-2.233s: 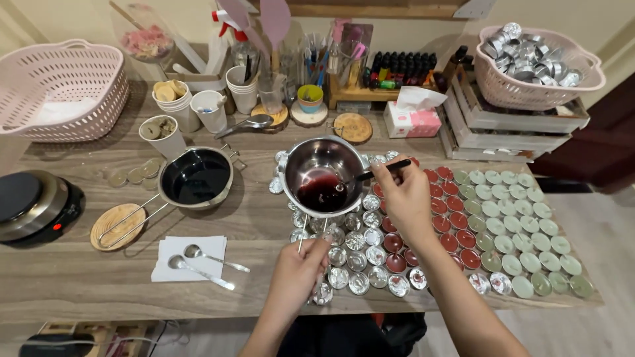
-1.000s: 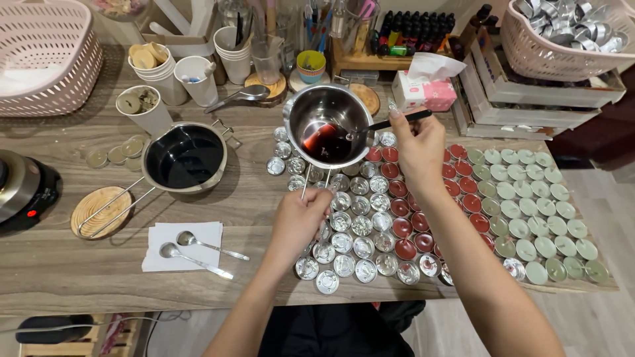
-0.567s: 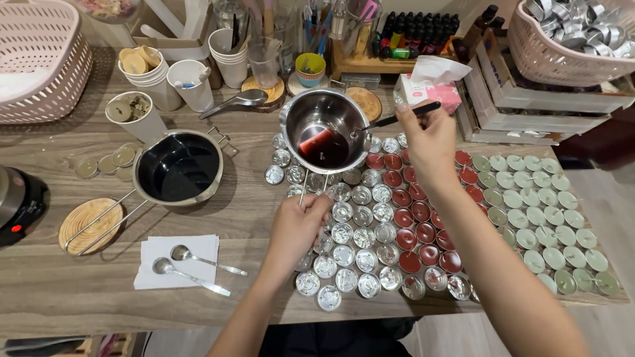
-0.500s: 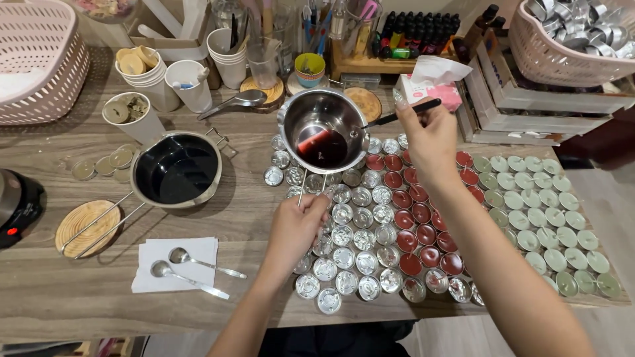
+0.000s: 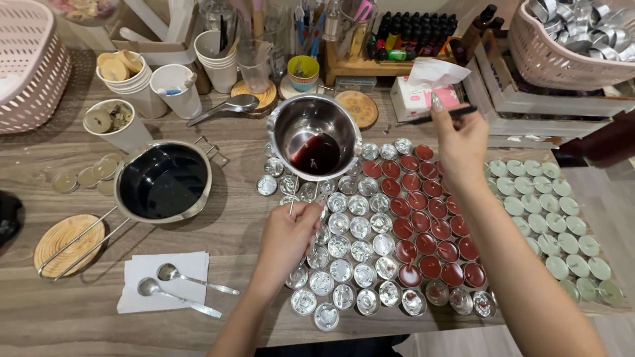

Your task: Pouring melted red wax into small aluminum candle containers using a metal pot and a spoon.

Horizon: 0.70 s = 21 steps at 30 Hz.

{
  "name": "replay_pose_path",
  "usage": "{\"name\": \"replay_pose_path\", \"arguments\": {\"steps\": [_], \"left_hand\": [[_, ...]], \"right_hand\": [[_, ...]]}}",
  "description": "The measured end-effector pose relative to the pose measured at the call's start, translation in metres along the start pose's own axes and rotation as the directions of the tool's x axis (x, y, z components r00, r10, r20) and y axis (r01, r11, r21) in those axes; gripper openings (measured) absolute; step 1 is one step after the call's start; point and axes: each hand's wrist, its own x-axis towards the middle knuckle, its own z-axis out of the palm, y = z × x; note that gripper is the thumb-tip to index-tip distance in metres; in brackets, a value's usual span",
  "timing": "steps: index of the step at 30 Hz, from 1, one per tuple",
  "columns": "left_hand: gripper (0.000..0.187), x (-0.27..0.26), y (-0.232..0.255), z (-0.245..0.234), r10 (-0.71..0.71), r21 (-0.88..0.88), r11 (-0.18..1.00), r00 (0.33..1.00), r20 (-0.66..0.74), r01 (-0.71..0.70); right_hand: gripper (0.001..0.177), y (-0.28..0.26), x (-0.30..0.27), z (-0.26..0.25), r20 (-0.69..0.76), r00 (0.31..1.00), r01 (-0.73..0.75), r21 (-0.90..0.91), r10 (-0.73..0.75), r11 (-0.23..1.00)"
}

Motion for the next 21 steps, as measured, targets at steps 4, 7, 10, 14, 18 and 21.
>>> {"name": "replay_pose_path", "arguments": {"steps": [4,7,10,14,18,21], "left_hand": [[0.045,-0.006,0.004,-0.002,-0.021,-0.034,0.999,1.0,0.009,0.021],[0.044,-0.009,0.006,-0.002,0.002,-0.024,1.0,1.0,0.021,-0.001],[0.044,-0.01,0.004,-0.004,-0.006,-0.026,1.0,1.0,0.021,0.006],[0.044,-0.009,0.003,-0.004,-0.011,-0.024,1.0,0.999,0.034,0.012],[0.043,-0.009,0.001,-0.004,-0.035,-0.027,0.999,0.999,0.017,0.035],[0.043,-0.009,0.0,-0.004,-0.043,-0.019,0.999,0.999,0.013,0.043]], "right_hand": [[0.024,0.042,-0.007,-0.004,-0.021,0.999,0.031,-0.067,-0.033,0.997],[0.025,0.059,-0.012,-0.001,-0.051,0.996,-0.074,-0.131,0.067,0.989],[0.029,0.062,-0.016,0.005,-0.081,0.996,-0.071,-0.305,0.048,0.95],[0.032,0.06,-0.018,0.006,-0.12,0.987,-0.15,-0.408,0.11,0.9],[0.036,0.061,-0.018,0.003,-0.106,0.983,-0.179,-0.442,0.147,0.879],[0.037,0.053,-0.018,-0.001,-0.152,0.985,-0.143,-0.466,0.08,0.873]]}}
